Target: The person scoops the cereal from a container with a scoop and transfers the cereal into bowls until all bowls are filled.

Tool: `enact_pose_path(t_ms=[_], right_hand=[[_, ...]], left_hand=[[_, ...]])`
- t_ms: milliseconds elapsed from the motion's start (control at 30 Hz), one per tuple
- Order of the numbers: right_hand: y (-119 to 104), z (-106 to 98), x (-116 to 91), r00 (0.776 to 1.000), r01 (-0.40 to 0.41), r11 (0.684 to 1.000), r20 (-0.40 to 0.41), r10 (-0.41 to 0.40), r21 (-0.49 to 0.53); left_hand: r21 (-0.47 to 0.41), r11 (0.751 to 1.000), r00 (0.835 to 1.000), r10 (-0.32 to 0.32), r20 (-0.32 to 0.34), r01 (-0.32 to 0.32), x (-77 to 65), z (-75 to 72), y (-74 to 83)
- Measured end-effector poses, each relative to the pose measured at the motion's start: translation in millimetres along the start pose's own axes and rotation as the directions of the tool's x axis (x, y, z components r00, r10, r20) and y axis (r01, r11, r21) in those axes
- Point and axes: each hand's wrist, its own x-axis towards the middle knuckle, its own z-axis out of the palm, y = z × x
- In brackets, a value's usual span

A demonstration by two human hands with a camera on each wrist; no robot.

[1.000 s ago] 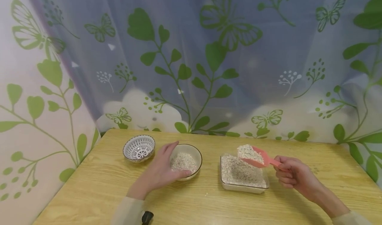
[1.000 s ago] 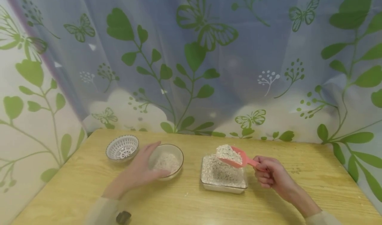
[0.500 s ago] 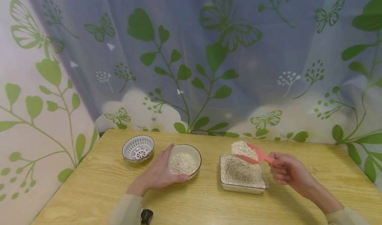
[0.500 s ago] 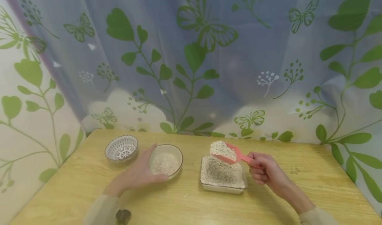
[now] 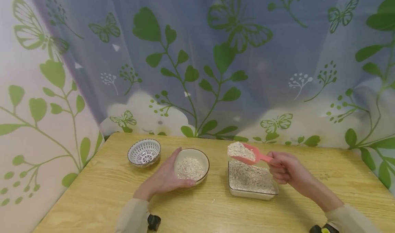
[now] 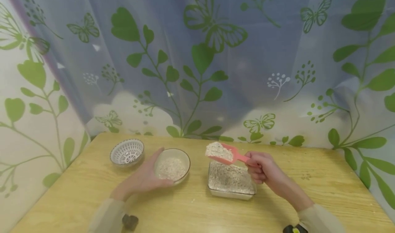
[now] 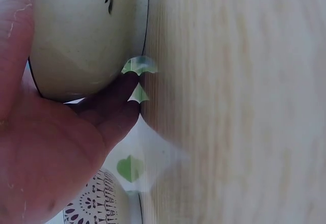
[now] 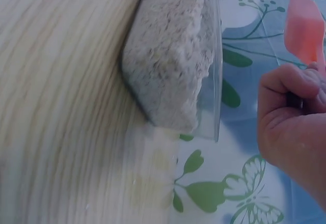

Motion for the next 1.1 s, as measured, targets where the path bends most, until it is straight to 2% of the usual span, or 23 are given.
enact_pose_path(t_ms=[200, 333, 533, 833, 1100], right_hand=[[-2, 11, 13, 0.995, -0.066, 0.997, -0.073, 0.063, -0.037], [-4, 20, 21, 0.982, -0.127, 0.987, -0.155, 0.11, -0.1], [-7, 33, 31, 0.964, -0.179, 0.972, -0.224, 0.143, -0.152], [-4, 51, 45, 0.942, -0.21, 0.948, -0.31, 0.13, -0.239], [4, 71, 57, 0.925, -0.221, 0.9, -0.373, 0.072, -0.376]], left_hand=[[-0.027, 1.0, 1.0, -0.003, 0.011, 0.003, 2.4, 0.3, 1.1], [-0.043, 0.999, 1.0, -0.006, 0.016, 0.007, 2.7, -0.1, 2.1], [-0.056, 0.998, 1.0, -0.023, 0.015, 0.023, 1.7, -0.1, 3.3], [-0.063, 0.997, 0.999, -0.034, 0.016, 0.035, 1.0, 0.1, 4.7], [-0.067, 0.997, 0.999, -0.042, 0.021, 0.044, -1.5, -0.4, 3.2]])
